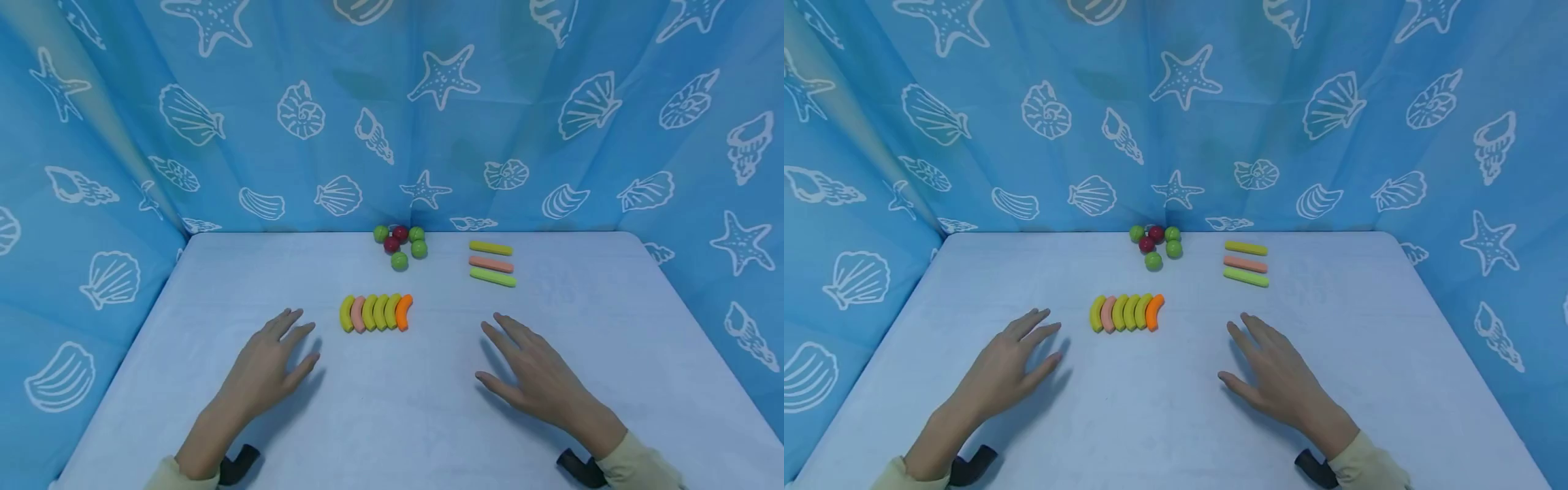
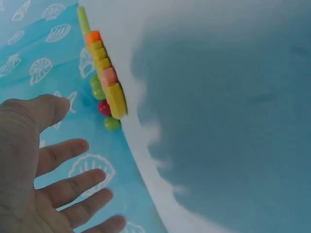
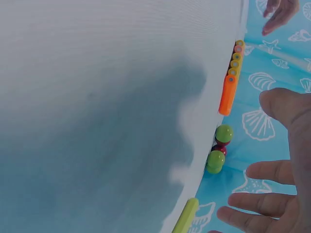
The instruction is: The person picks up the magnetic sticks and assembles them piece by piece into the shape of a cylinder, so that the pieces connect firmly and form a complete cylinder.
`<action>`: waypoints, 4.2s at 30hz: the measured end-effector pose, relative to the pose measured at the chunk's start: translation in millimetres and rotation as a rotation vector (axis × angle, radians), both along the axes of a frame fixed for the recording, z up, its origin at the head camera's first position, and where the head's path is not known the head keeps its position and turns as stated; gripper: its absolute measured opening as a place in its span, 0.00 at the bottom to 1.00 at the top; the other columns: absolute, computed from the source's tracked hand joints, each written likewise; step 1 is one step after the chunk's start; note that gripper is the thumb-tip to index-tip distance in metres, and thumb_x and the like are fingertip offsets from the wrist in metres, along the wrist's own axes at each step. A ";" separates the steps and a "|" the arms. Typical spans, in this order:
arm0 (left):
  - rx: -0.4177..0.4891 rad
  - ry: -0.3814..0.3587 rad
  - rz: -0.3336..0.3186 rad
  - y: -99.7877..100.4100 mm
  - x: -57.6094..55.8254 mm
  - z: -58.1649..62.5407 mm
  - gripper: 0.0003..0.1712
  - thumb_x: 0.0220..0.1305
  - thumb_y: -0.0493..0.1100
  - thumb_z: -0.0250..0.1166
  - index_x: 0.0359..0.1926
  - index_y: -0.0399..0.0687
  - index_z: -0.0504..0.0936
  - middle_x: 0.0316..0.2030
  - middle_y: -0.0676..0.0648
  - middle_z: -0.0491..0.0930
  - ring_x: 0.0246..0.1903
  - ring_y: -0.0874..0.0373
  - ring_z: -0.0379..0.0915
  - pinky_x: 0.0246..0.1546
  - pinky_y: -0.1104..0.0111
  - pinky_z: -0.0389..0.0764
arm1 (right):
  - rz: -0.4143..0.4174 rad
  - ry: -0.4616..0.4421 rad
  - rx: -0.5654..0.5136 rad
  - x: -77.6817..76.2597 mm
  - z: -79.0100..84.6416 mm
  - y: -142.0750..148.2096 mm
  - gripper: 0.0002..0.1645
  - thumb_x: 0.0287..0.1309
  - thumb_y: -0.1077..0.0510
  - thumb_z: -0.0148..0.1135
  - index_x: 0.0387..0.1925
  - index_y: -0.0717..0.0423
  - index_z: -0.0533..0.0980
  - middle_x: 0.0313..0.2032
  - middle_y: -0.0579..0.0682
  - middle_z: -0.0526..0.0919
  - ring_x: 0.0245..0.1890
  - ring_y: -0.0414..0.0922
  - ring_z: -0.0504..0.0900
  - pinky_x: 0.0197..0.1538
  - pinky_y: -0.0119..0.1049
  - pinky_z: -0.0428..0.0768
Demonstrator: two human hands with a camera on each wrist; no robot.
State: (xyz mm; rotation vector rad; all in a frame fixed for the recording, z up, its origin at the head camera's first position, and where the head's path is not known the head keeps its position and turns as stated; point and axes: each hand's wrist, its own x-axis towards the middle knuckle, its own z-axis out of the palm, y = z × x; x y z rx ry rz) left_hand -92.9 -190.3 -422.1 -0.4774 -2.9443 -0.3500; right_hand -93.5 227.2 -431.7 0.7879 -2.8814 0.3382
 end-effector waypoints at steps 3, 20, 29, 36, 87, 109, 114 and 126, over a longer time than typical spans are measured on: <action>0.107 -0.018 0.019 3.7 -3.0 -1.2 0.28 0.63 0.53 0.70 0.60 0.44 0.81 0.63 0.38 0.73 0.63 0.40 0.68 0.58 0.44 0.74 | 0.005 0.016 -0.019 -3.0 -1.7 -3.8 0.45 0.55 0.38 0.71 0.67 0.60 0.71 0.66 0.64 0.71 0.64 0.61 0.72 0.58 0.61 0.75; 0.614 -0.174 0.243 36.3 -40.7 -13.8 0.17 0.65 0.42 0.68 0.53 0.42 0.82 0.46 0.44 0.83 0.45 0.50 0.80 0.37 0.60 0.84 | 0.034 0.108 -0.126 -20.7 0.4 -27.2 0.35 0.53 0.48 0.75 0.59 0.60 0.77 0.56 0.58 0.79 0.56 0.54 0.78 0.53 0.51 0.81; 0.627 -0.205 0.298 46.0 -54.2 -19.6 0.19 0.64 0.43 0.66 0.54 0.42 0.82 0.44 0.43 0.82 0.42 0.50 0.80 0.35 0.63 0.83 | 0.073 0.125 -0.162 -38.1 1.6 -38.0 0.29 0.54 0.54 0.75 0.56 0.60 0.78 0.51 0.54 0.81 0.51 0.50 0.81 0.51 0.47 0.83; 0.687 -0.268 0.356 47.9 -59.4 -22.5 0.21 0.65 0.43 0.67 0.57 0.41 0.80 0.42 0.43 0.81 0.34 0.53 0.81 0.27 0.67 0.83 | 0.054 0.077 -0.201 -60.5 0.2 -47.0 0.27 0.56 0.56 0.74 0.56 0.61 0.78 0.50 0.55 0.81 0.51 0.50 0.81 0.53 0.48 0.82; 0.630 -0.289 0.381 57.7 -77.7 -25.9 0.16 0.59 0.42 0.73 0.46 0.38 0.86 0.28 0.47 0.78 0.18 0.58 0.74 0.20 0.71 0.75 | -0.238 -0.199 -0.308 -185.6 -7.7 -106.3 0.29 0.64 0.57 0.65 0.65 0.58 0.72 0.63 0.58 0.73 0.62 0.54 0.71 0.65 0.50 0.71; 0.622 -0.296 0.374 57.3 -75.9 -27.0 0.22 0.60 0.41 0.71 0.54 0.37 0.83 0.29 0.46 0.78 0.19 0.58 0.75 0.20 0.71 0.74 | -0.230 -0.185 -0.308 -198.4 -13.3 -118.3 0.23 0.62 0.65 0.67 0.59 0.55 0.78 0.46 0.52 0.77 0.46 0.50 0.73 0.52 0.40 0.80; 0.641 -0.281 0.355 56.6 -75.1 -25.7 0.18 0.59 0.41 0.71 0.50 0.38 0.85 0.30 0.45 0.79 0.20 0.58 0.75 0.21 0.70 0.76 | -0.250 -0.199 -0.307 -198.7 -10.2 -117.0 0.21 0.62 0.66 0.67 0.57 0.56 0.78 0.45 0.52 0.76 0.45 0.50 0.72 0.51 0.41 0.79; 0.725 -0.252 0.383 51.2 -67.4 -24.1 0.19 0.61 0.37 0.70 0.53 0.40 0.80 0.44 0.41 0.80 0.39 0.50 0.79 0.28 0.70 0.84 | -0.241 -0.197 -0.334 -186.7 -3.5 -108.0 0.19 0.62 0.64 0.68 0.55 0.57 0.80 0.45 0.52 0.78 0.45 0.50 0.72 0.50 0.41 0.79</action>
